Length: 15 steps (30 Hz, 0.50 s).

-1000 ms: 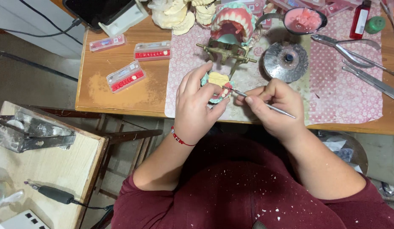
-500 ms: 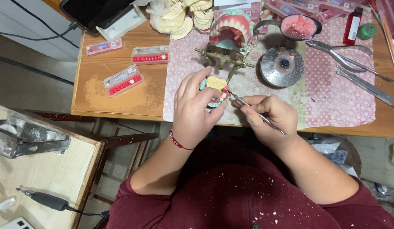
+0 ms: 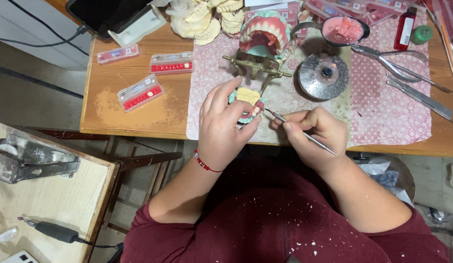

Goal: The person uses a rotary tool to grind a small white object held in their hands. They then pick up a dental mold mounted on an articulator and use a metal tool to scrape and shape the pink and blue material on the mold.

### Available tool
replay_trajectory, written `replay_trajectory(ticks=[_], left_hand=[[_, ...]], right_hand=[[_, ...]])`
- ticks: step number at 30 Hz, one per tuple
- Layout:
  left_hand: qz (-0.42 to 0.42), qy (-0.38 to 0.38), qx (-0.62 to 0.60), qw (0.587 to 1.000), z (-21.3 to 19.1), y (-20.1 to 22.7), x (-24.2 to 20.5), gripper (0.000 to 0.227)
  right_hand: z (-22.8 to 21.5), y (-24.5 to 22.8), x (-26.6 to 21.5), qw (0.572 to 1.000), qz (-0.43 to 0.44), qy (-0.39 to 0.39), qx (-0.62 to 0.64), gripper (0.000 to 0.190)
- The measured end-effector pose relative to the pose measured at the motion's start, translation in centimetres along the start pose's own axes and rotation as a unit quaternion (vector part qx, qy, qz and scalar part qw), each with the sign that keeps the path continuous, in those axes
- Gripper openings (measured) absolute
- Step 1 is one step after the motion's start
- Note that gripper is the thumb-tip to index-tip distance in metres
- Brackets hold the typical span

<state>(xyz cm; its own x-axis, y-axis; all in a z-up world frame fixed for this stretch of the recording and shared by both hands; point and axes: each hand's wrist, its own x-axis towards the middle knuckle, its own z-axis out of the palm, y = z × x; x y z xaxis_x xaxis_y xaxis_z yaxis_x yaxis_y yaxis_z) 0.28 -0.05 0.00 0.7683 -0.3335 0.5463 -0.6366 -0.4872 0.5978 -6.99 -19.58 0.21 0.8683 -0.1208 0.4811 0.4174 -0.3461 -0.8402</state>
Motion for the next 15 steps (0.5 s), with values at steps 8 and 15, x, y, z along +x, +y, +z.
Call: replay_trajectory(ticks=[8, 15], left_hand=[[-0.001, -0.008, 0.001, 1.0, -0.1, 0.0, 0.1, 0.025], [-0.001, -0.006, 0.003, 1.0, 0.0, 0.0, -0.2, 0.024]], right_hand=[[-0.4, 0.8, -0.9, 0.991, -0.053, -0.008, -0.123, 0.023], [-0.9, -0.7, -0.1, 0.988, -0.078, -0.028, -0.132, 0.024]])
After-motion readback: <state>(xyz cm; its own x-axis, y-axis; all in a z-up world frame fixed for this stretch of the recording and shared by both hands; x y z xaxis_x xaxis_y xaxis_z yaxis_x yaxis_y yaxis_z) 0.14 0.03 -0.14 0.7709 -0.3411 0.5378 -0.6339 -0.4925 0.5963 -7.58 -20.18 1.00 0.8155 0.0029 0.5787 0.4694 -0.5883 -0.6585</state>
